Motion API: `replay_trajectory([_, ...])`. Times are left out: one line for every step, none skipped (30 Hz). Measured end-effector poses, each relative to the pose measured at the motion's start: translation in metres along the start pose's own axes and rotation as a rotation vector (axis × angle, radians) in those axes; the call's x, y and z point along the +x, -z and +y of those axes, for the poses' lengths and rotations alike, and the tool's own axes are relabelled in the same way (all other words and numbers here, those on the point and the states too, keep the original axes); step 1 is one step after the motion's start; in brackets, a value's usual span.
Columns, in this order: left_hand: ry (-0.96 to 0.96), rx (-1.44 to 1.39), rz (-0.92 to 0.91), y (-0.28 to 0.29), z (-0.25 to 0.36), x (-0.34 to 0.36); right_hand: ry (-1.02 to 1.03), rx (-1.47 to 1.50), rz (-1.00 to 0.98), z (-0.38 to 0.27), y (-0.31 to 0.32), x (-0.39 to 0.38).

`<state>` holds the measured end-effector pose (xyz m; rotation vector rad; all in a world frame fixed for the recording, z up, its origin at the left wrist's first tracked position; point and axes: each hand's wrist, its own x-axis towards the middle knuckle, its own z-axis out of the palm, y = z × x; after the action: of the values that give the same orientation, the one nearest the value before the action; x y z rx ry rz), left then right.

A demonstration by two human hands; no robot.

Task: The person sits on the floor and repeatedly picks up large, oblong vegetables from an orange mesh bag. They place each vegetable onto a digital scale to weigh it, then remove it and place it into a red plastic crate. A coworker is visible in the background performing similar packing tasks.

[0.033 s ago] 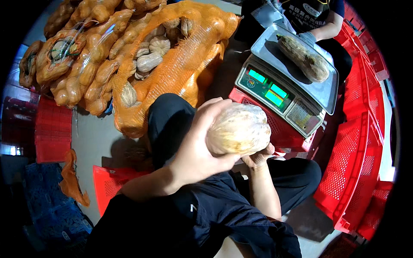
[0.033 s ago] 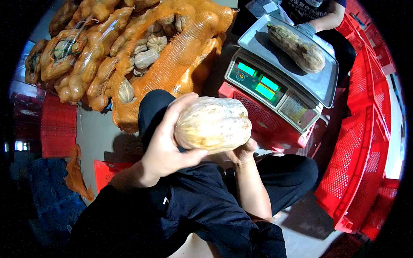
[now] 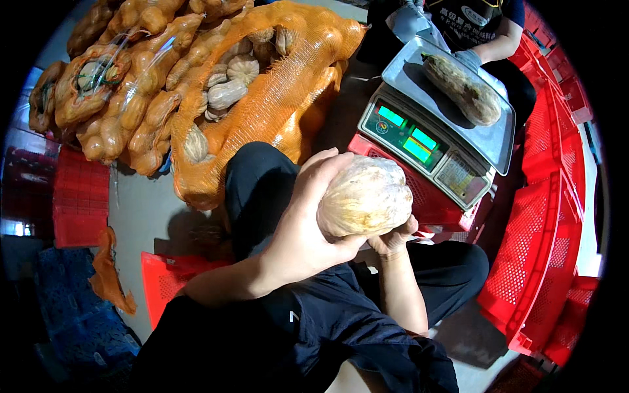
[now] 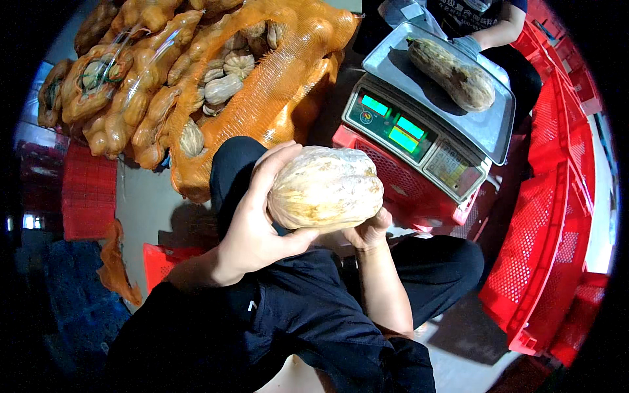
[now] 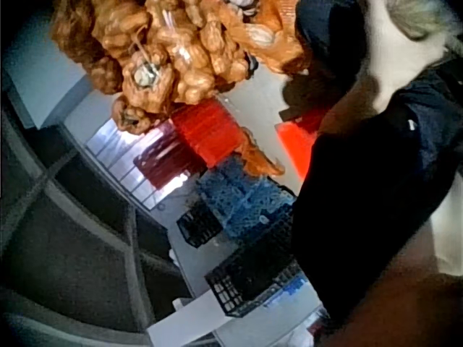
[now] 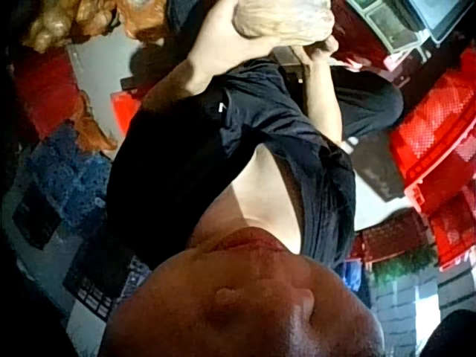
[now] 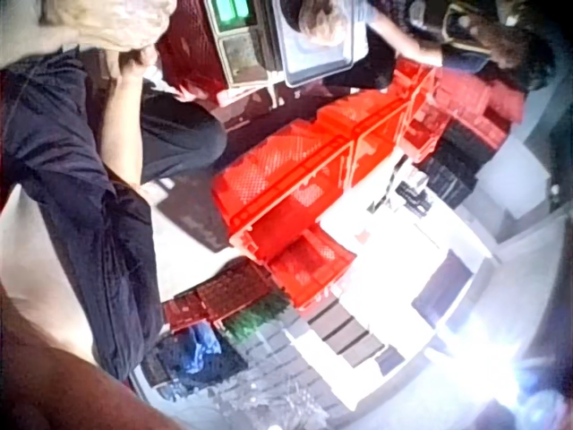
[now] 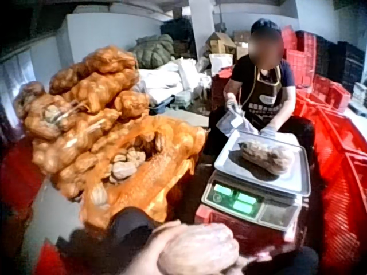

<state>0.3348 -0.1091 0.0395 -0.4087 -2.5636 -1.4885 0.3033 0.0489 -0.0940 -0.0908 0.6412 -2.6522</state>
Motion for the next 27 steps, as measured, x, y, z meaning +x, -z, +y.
replay_trajectory([0.039, -0.095, -0.003, -0.002, -0.004, -0.001, 0.007, -0.032, 0.001, 0.0, 0.004, 0.001])
replay_trajectory([0.077, -0.188, -0.004, -0.003, -0.009, -0.003, -0.028, -0.009, 0.002, -0.001, 0.006, 0.001])
replay_trajectory([0.065, -0.205, -0.016, -0.003, -0.012, -0.004, -0.062, 0.014, 0.004, -0.003, 0.007, 0.002])
replay_trajectory([0.054, -0.222, -0.029, -0.001, -0.014, -0.005, -0.096, 0.038, 0.007, -0.005, 0.008, 0.003])
replay_trajectory([0.043, -0.243, -0.044, 0.001, -0.016, -0.006, -0.156, -0.054, 0.1, -0.014, 0.003, 0.004])
replay_trajectory([-0.014, -0.147, -0.101, 0.004, -0.018, -0.005, -0.197, -0.045, 0.121, -0.015, 0.006, 0.003])
replay_trajectory([-0.071, -0.05, -0.159, 0.009, -0.021, -0.005, -0.238, -0.036, 0.143, -0.013, 0.011, 0.003])
replay_trajectory([-0.133, 0.042, -0.218, 0.013, -0.024, -0.004, -0.273, -0.03, 0.169, -0.012, 0.017, 0.002])
replay_trajectory([-0.13, 0.073, -0.265, 0.016, -0.028, -0.004, -0.213, -0.084, 0.149, -0.008, 0.022, -0.001])
replay_trajectory([-0.116, -0.001, -0.237, 0.016, -0.034, -0.006, -0.14, -0.084, 0.11, -0.005, 0.026, -0.002])
replay_trajectory([-0.094, -0.068, -0.208, 0.014, -0.041, -0.01, -0.126, -0.046, 0.081, -0.003, 0.027, 0.0])
replay_trajectory([-0.072, -0.134, -0.179, 0.013, -0.045, -0.013, -0.111, -0.007, 0.053, -0.002, 0.027, 0.001])
replay_trajectory([0.01, -0.393, -0.092, 0.007, -0.045, -0.015, -0.108, 0.044, 0.072, -0.002, 0.027, 0.0])
replay_trajectory([0.102, -0.563, -0.077, 0.002, -0.044, -0.017, -0.102, 0.09, 0.093, -0.002, 0.022, -0.001])
replay_trajectory([0.196, -0.734, -0.063, -0.003, -0.042, -0.02, -0.094, 0.136, 0.114, -0.004, 0.018, -0.002])
replay_trajectory([0.292, -0.903, -0.05, -0.006, -0.042, -0.02, -0.03, -0.007, 0.11, -0.008, 0.013, 0.0])
replay_trajectory([0.324, -0.956, -0.054, -0.006, -0.049, -0.019, 0.033, -0.147, 0.107, -0.013, 0.005, 0.005])
replay_trajectory([0.357, -1.009, -0.059, -0.003, -0.055, -0.016, 0.094, -0.304, 0.024, -0.019, 0.005, 0.007])
replay_trajectory([0.454, -1.09, -0.09, 0.004, -0.056, -0.015, 0.169, -0.458, -0.049, -0.026, 0.005, 0.01])
replay_trajectory([0.557, -1.166, -0.108, 0.013, -0.05, -0.012, 0.186, -0.511, -0.078, -0.03, -0.003, 0.009])
replay_trajectory([0.553, -1.182, -0.062, 0.011, -0.059, -0.012, 0.184, -0.544, -0.068, -0.034, -0.013, 0.008])
replay_trajectory([0.527, -1.189, -0.068, 0.011, -0.061, -0.011, 0.181, -0.576, -0.059, -0.035, -0.02, 0.007])
replay_trajectory([0.501, -1.191, -0.077, 0.011, -0.061, -0.009, 0.2, -0.585, -0.063, -0.037, -0.022, 0.006])
replay_trajectory([0.475, -1.194, -0.086, 0.012, -0.062, -0.007, 0.218, -0.594, -0.067, -0.037, -0.024, 0.006])
replay_trajectory([0.464, -1.198, -0.112, 0.012, -0.061, -0.005, 0.236, -0.603, -0.071, -0.037, -0.024, 0.006])
replay_trajectory([0.474, -1.171, -0.081, 0.01, -0.058, -0.005, 0.224, -0.584, -0.074, -0.038, -0.023, 0.005])
replay_trajectory([0.483, -1.144, -0.05, 0.01, -0.054, -0.005, 0.213, -0.566, -0.077, -0.039, -0.021, 0.004])
